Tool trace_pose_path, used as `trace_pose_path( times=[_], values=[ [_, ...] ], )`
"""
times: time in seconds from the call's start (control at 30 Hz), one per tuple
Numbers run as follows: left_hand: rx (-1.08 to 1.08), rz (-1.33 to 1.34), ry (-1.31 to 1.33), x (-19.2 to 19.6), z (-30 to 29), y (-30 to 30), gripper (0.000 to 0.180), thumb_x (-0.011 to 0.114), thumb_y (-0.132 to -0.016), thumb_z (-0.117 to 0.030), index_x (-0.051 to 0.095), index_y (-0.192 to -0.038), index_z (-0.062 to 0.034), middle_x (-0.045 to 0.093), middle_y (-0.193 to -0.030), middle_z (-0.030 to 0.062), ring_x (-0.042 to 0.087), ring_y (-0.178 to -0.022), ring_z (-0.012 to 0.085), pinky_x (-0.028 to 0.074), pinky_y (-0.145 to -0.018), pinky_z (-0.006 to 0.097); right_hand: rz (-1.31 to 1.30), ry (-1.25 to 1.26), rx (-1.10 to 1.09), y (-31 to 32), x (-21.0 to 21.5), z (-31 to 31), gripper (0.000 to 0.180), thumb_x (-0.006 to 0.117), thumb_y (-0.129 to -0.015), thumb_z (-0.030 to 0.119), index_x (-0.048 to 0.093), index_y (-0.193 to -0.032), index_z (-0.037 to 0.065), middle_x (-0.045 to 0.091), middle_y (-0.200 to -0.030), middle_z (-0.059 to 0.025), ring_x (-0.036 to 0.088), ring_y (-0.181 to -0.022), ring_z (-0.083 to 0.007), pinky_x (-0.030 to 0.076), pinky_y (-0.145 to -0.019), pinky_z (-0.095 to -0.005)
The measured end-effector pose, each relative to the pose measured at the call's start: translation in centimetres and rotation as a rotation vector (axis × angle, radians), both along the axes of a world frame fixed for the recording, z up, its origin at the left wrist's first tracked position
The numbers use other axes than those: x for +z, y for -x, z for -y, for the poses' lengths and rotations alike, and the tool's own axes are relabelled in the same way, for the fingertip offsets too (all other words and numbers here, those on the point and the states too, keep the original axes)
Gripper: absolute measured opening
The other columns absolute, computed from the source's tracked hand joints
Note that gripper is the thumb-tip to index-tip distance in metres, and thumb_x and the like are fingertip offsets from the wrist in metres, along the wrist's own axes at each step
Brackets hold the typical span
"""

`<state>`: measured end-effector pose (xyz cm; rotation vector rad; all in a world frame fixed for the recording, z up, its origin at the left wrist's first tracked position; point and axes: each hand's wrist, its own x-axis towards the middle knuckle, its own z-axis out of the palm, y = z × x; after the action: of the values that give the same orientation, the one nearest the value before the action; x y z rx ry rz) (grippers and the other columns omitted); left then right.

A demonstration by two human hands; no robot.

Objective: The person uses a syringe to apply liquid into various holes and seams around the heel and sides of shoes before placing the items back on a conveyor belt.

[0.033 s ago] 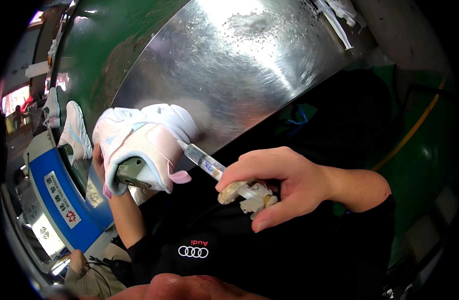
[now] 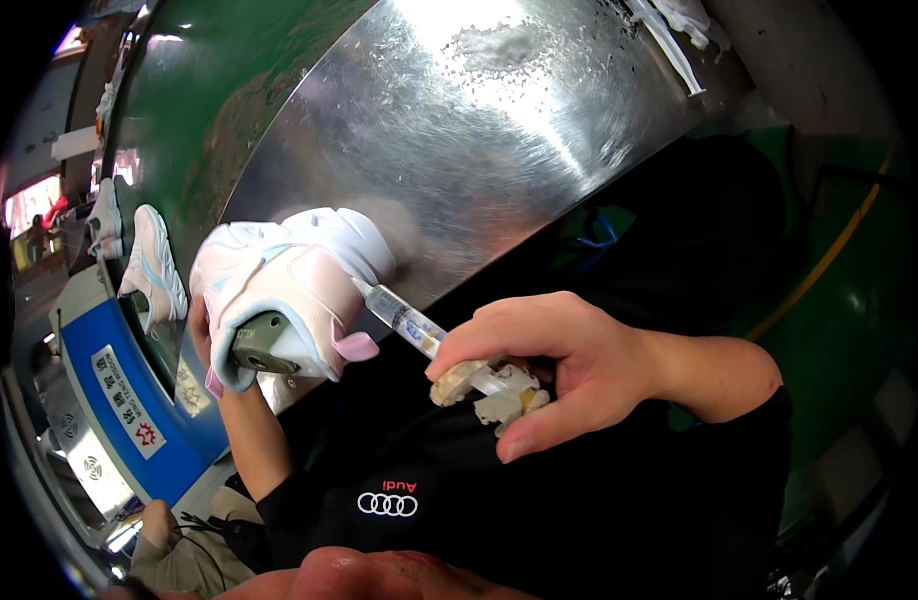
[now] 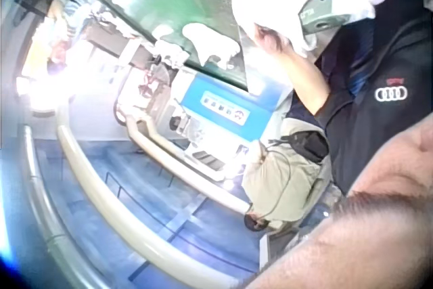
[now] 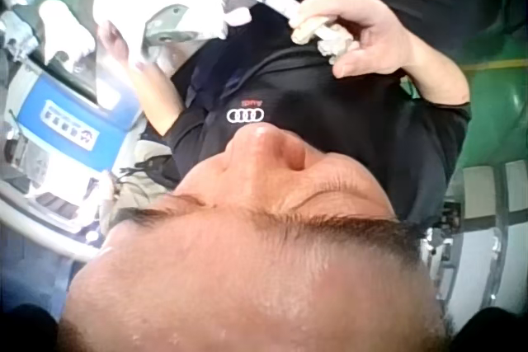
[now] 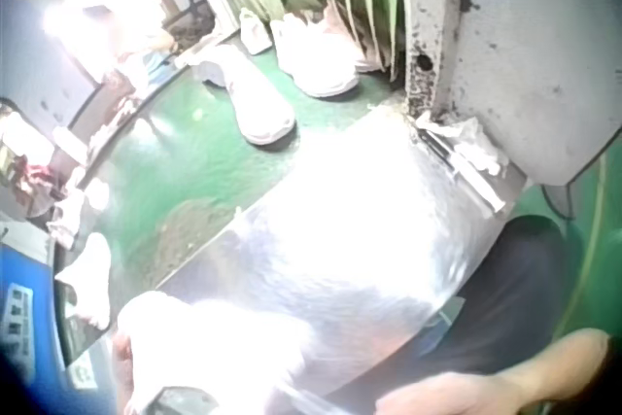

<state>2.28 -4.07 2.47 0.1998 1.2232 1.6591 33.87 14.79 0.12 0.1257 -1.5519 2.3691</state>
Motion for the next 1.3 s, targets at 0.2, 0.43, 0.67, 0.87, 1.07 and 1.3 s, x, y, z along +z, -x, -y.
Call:
trace_pose_path(
  times=[0.2,0.43,0.67,0.87,1.07,1.3],
  values=[
    [0.04,-0.325,0.225,-0.4,5.8,1.0,0.055,0.057,-0.085,-0.027,0.04,-0.124,0.0081,0.053,-0.118,0.0216,0.057,-0.105,0.0292,0.047,-0.09,0.038,-0.002,-0.066,-0.076,1.1,-0.2,0.8,0.052,0.076,-0.071,0.022,0.055,-0.114,0.002,0.061,-0.099,-0.0071,0.057,-0.077,-0.0131,0.044,-0.062,-0.0227],
    [0.084,-0.257,0.195,-0.3,9.1,-2.8,0.05,0.06,-0.081,-0.014,0.043,-0.122,0.0067,0.055,-0.118,0.0172,0.056,-0.106,0.0274,0.046,-0.092,0.039,0.026,-0.109,-0.102,2.2,-0.4,1.7,0.051,0.075,-0.072,0.021,0.055,-0.114,0.002,0.061,-0.097,-0.0077,0.056,-0.075,-0.0145,0.044,-0.062,-0.0241],
    [0.073,-0.027,0.222,0.1,10.6,-7.4,0.063,0.061,-0.082,-0.019,0.03,-0.132,0.0034,0.044,-0.13,0.0171,0.047,-0.118,0.027,0.037,-0.101,0.04,0.048,-0.096,-0.079,2.6,-0.4,2.4,0.05,0.074,-0.073,0.018,0.053,-0.115,-0.001,0.06,-0.099,-0.0103,0.057,-0.081,-0.0165,0.046,-0.07,-0.0259],
    [0.023,0.144,0.108,-0.8,10.5,-11.0,0.071,0.065,-0.078,-0.021,0.028,-0.133,0.0038,0.045,-0.128,0.0171,0.05,-0.114,0.0277,0.041,-0.097,0.041,0.078,-0.029,-0.096,2.4,0.1,2.7,0.051,0.074,-0.074,0.017,0.052,-0.116,-0.002,0.059,-0.103,-0.0101,0.055,-0.084,-0.0128,0.045,-0.071,-0.0247],
    [0.044,0.223,0.089,-1.0,9.0,-13.5,0.079,0.07,-0.07,-0.017,0.027,-0.133,0.0046,0.047,-0.125,0.0177,0.052,-0.111,0.0289,0.042,-0.096,0.042,0.084,-0.024,-0.133,2.8,0.5,3.3,0.056,0.077,-0.071,0.027,0.053,-0.113,-0.003,0.059,-0.091,-0.0106,0.052,-0.071,-0.0151,0.04,-0.06,-0.0254],
    [0.034,0.278,0.063,-1.0,8.4,-14.2,0.078,0.067,-0.07,-0.016,0.027,-0.134,0.0027,0.046,-0.126,0.0172,0.05,-0.114,0.0301,0.039,-0.098,0.044,0.059,-0.047,-0.14,3.3,1.0,3.0,0.057,0.077,-0.07,0.027,0.054,-0.113,-0.003,0.06,-0.09,-0.011,0.051,-0.069,-0.0158,0.04,-0.059,-0.0263]
  ],
)
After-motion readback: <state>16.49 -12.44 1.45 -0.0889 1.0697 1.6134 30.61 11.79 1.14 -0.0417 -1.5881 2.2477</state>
